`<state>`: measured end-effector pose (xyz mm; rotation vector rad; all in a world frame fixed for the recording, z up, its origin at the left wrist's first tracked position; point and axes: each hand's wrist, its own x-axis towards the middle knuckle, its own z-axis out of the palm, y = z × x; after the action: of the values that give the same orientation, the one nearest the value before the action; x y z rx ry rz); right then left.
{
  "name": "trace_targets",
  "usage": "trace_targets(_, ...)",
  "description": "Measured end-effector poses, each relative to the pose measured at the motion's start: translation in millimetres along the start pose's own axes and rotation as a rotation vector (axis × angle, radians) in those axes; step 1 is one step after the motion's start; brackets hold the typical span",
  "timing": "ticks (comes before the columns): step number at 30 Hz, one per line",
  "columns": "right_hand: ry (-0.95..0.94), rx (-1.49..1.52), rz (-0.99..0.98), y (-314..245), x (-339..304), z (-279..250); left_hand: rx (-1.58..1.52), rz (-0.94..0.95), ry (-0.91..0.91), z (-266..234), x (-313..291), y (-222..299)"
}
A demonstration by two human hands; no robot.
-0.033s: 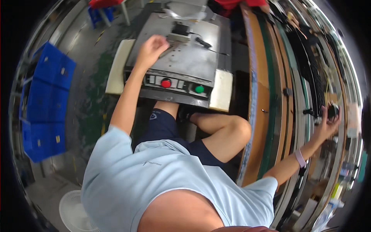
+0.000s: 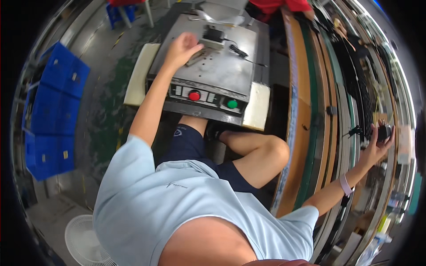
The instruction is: Assemble electronic parts by taking components from a conveyor belt and using a press machine.
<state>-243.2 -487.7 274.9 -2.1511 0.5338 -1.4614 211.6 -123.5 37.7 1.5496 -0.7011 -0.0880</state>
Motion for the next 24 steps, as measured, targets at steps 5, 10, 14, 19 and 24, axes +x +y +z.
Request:
trace_targets(5,-0.316,0.063,0.013,-42.1,-6.9,89.7,0.267,0.309,-0.237,11.5,90.9,-52.1)
trace_targets(10,-0.677,0.224,0.115,-16.3,-42.3,247.3,-0.448,0.004,-0.361,-11.5,70.2,-20.5)
trace_targets(14,-0.796,0.3,-0.045,11.6,-65.5,373.5,-0.938,-0.064,-0.364,-32.1,3.6,-15.2)
trace_targets(19,-0.916,0.118,-0.546,-17.3,-82.8,462.6,-1.429,-0.281,-0.091,-41.5,-142.8,38.4)
trace_targets(24,-1.001,-0.177,-0.762,-16.6,-75.3,474.3,-0.796,-0.468,0.221,-39.9,-184.6,25.6)
